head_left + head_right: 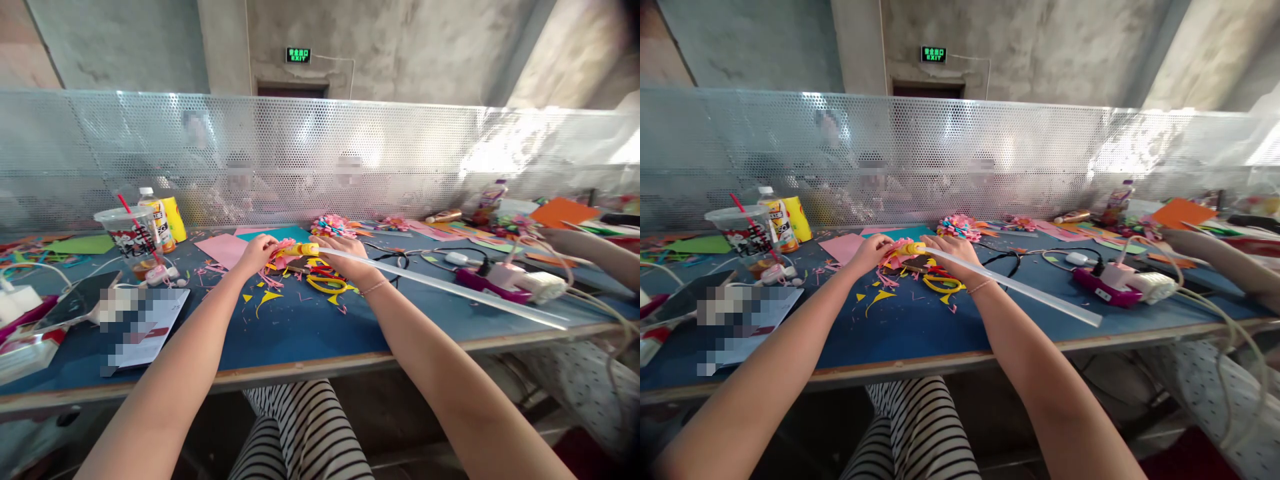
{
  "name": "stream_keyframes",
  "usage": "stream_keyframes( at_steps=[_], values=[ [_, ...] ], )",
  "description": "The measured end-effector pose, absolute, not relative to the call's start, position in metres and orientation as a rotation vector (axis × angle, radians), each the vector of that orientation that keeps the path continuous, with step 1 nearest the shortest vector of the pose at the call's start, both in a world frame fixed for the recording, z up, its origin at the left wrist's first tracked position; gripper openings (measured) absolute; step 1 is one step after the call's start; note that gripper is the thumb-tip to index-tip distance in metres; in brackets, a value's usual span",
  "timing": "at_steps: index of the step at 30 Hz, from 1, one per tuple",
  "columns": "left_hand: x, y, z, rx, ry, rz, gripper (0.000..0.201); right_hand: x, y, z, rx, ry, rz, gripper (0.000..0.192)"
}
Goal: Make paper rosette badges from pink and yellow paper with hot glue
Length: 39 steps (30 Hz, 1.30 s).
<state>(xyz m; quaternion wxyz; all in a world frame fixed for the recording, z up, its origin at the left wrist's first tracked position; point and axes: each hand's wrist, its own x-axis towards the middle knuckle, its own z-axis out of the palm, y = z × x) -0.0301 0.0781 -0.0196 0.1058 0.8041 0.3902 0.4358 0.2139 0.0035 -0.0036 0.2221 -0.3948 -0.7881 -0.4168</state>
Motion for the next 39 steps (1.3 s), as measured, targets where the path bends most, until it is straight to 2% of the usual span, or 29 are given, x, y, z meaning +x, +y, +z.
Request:
stream_keyframes(
  at_steps=[24,33,39],
  values=[
    [-0.03,0.083,-0.021,2.345,1.109,1.309,0.01,0.214,-0.003,0.003,-1.038,-2.23,-1.181,0.031],
    [-0.031,0.083,-0.021,2.338,1.123,1.342,0.011,0.214,-0.004,0.005,-1.238,-2.207,-1.089,0.034],
    [-0.031,0.083,-0.02,2.301,1.164,1.337,0.01,0.218,0.005,-0.001,-1.379,-1.985,-1.019,0.034]
  ],
)
